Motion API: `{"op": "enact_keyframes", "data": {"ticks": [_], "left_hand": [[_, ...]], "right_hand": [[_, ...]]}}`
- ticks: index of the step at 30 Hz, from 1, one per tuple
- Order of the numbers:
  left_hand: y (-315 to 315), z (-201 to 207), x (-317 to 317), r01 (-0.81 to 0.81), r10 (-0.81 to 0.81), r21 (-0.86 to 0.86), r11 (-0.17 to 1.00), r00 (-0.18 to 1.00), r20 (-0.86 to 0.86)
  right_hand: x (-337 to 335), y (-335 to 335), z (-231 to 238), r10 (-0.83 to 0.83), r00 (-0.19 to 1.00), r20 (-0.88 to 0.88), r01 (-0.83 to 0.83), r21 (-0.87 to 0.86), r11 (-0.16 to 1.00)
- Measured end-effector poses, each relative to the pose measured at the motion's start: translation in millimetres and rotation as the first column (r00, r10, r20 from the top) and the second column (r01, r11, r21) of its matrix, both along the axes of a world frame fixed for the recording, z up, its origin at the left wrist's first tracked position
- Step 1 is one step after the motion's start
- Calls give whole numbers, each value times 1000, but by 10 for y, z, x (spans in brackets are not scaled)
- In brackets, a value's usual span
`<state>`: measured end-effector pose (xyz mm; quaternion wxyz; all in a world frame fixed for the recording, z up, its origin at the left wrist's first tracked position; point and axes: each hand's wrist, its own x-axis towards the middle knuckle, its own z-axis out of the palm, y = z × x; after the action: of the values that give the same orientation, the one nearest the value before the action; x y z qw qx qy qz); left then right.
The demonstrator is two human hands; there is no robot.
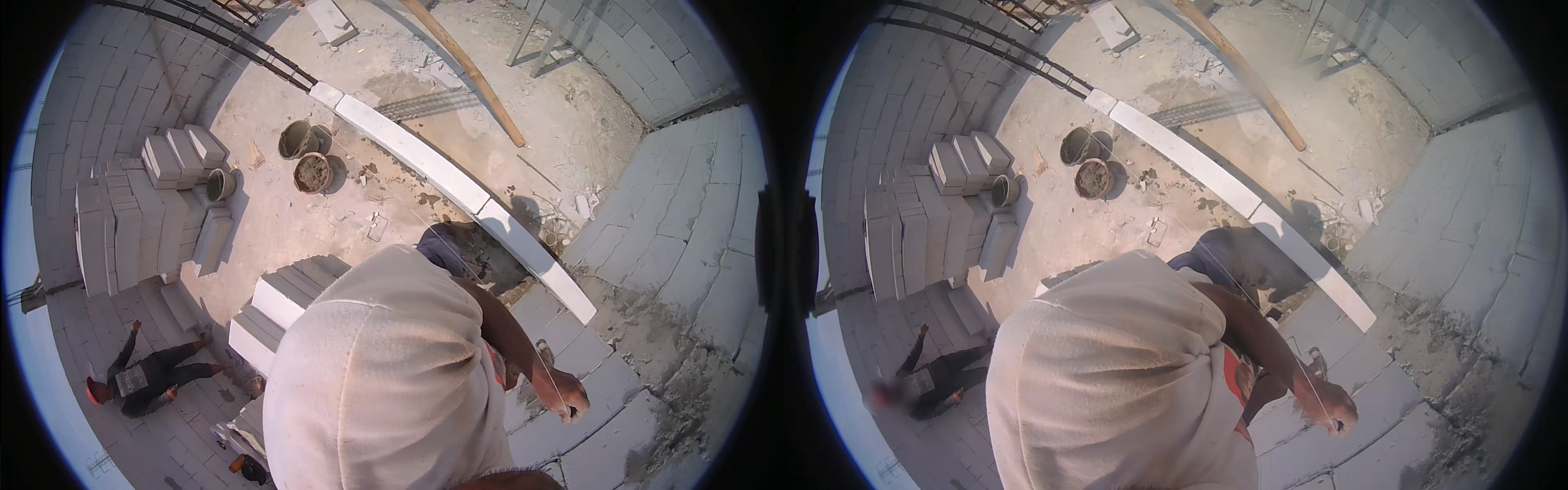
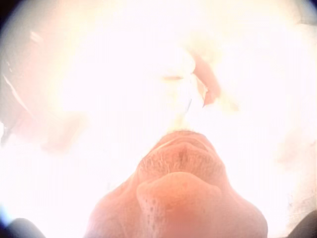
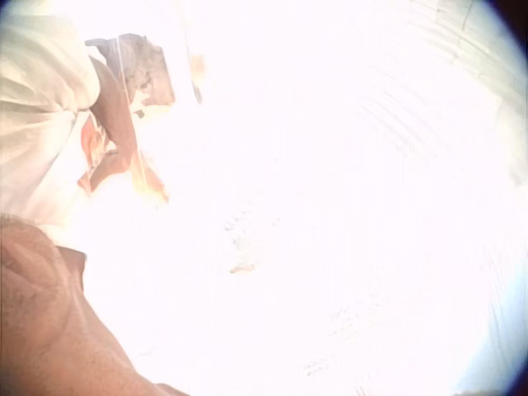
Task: The person scoops mortar from a bucket and spreads it onto a low wall. They place a white rectangular block onto the mortar, tap it into position with a hammer, and use a nail and hammer to secure the block. The person repeats this process for multiple blocks along the wall.
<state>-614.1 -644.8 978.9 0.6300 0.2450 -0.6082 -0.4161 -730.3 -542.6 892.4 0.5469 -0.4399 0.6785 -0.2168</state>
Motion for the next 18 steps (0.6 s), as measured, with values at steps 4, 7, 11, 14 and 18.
{"op": "enact_keyframes", "data": {"ticks": [4,7,11,14,18], "left_hand": [[-113,10,-278,-26,29,-47,999,998,51],[-309,60,-379,-45,46,-44,998,999,19],[-709,402,-343,-76,97,140,987,984,-148],[-1157,501,-348,-18,137,362,932,942,-306],[-1793,353,-316,-185,323,441,878,909,-262]], "right_hand": [[-20,-99,-82,67,998,21,-67,10,998],[-7,-96,-123,40,998,51,-41,9,999],[-116,-3,-91,-54,991,120,56,-14,998],[-225,160,-106,-170,968,186,182,-52,982],[-406,610,-47,-485,871,79,486,10,874]]}}
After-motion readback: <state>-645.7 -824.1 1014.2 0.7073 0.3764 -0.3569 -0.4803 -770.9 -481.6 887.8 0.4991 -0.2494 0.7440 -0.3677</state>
